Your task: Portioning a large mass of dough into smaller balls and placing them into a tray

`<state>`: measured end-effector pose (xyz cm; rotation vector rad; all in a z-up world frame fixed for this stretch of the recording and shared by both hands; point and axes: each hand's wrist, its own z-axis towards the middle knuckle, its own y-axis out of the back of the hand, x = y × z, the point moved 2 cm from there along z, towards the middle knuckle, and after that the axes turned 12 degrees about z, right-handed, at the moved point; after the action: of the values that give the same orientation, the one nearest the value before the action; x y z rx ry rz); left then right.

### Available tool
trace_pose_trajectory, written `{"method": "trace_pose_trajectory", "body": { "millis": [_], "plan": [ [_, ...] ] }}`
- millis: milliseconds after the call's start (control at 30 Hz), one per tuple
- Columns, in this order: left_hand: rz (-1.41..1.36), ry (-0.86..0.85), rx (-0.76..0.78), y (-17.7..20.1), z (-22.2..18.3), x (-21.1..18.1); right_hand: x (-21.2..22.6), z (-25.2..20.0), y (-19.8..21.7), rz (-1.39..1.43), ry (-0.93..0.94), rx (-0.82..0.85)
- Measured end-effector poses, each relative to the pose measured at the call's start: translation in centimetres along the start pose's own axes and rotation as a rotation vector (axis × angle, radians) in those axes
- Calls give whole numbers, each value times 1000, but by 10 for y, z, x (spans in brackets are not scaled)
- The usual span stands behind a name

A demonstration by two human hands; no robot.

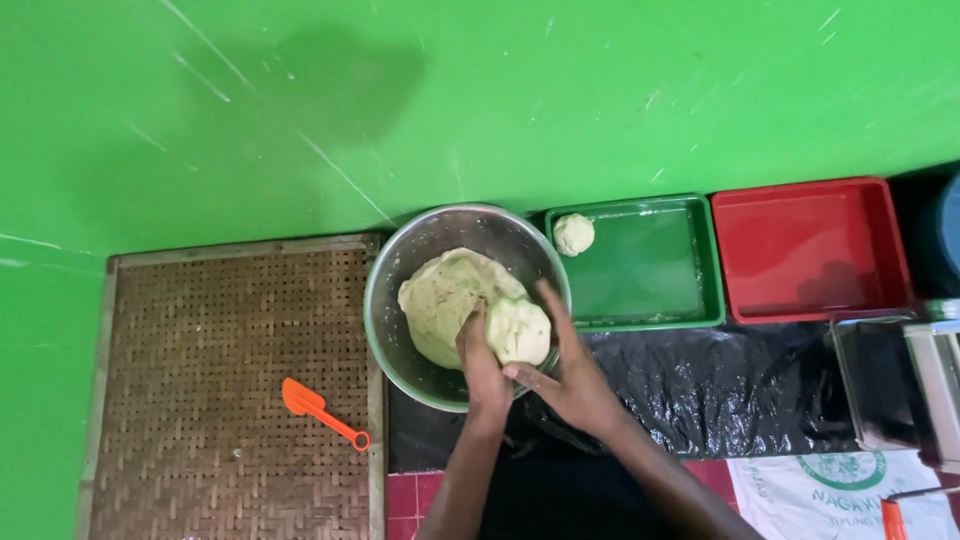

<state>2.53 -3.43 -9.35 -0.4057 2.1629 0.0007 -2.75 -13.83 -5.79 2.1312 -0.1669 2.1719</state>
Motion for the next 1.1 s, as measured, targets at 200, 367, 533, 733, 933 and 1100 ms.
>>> {"method": "trace_pose_trajectory", "body": {
  "millis": [200,367,533,733,933,1100],
  "plan": [
    [-98,214,114,-7,15,10,-15,20,11,-68,106,162],
    [-117,246,185,-5,22,9,-25,25,13,-288,226,204],
    [-187,286,113,-9,5,-3,-22,31,12,-618,341,151],
    [-111,82,56,-9,22,18,-59,14,4,418,-60,169],
    [310,-517,171,-24,10,1,-76,13,14,578,-140,48],
    [510,-192,374,-23,18,17,-107,22,67,370,-322,-326]
  ]
}}
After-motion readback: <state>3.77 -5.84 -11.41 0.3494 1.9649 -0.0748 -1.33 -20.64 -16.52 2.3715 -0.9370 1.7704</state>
